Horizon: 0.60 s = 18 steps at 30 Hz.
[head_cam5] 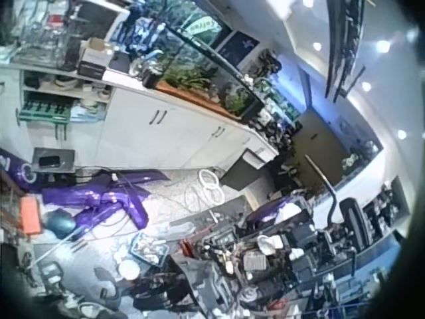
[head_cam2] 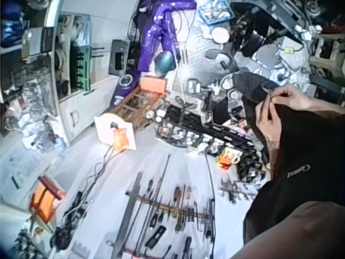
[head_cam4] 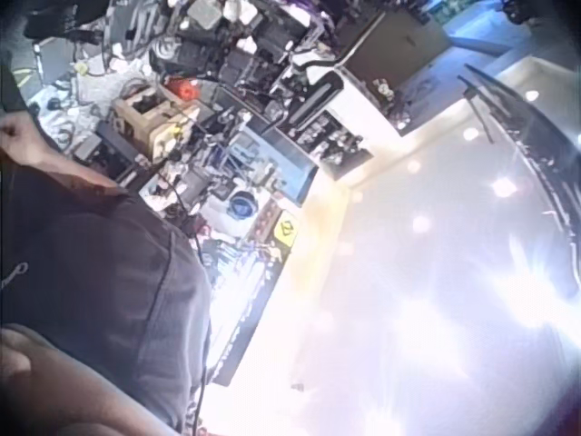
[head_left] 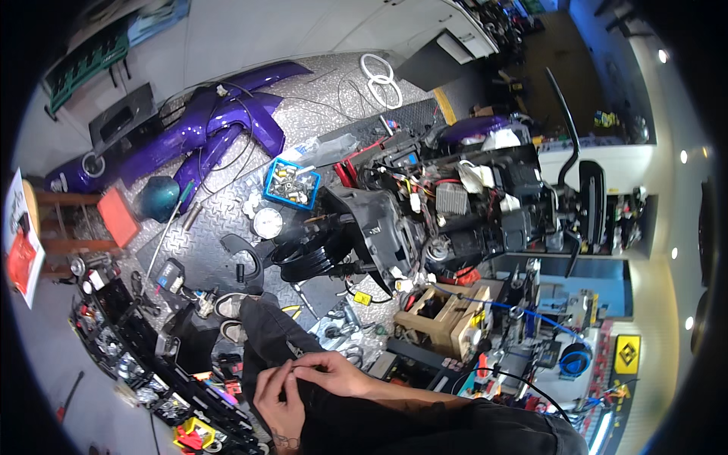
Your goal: The person assembles a mechanical device by connecting wires, attaching a black plastic housing, and securing components with screws. They handle connectors, a battery pack, and a control unit, using their hands and a screwdriver to complete the assembly.
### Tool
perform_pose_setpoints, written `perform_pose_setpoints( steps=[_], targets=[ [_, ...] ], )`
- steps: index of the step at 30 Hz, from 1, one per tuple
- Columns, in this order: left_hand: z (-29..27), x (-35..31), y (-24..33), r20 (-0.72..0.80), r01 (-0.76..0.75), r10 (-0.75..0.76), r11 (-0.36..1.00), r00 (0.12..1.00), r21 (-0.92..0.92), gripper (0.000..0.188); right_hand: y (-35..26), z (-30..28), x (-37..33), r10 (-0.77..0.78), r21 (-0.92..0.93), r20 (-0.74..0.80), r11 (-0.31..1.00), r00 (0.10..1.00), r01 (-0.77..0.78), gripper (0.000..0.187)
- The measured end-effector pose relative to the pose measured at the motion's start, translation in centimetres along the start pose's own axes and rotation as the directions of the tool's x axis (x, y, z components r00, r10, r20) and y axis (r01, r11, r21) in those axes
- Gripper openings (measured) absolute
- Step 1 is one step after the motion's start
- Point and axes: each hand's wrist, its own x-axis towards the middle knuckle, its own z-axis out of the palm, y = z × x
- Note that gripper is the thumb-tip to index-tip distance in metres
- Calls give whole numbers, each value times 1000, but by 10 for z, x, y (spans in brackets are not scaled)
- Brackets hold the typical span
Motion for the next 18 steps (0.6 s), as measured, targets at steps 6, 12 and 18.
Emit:
perform_pose_setpoints(
  steps=[6,12,18],
  targets=[
    [15,-27,54,202,109,-82,986,976,-128,26,-28,-30,-61,-24,166,-30,986,999,28,18],
    [28,-35,105,462,453,-275,826,843,-334,22,-86,-61,-126,-185,-102,-84,979,979,177,12],
    [96,-27,171,807,537,-184,823,560,-185,19,-125,-133,-215,-247,-278,-301,947,921,163,21]
  ],
)
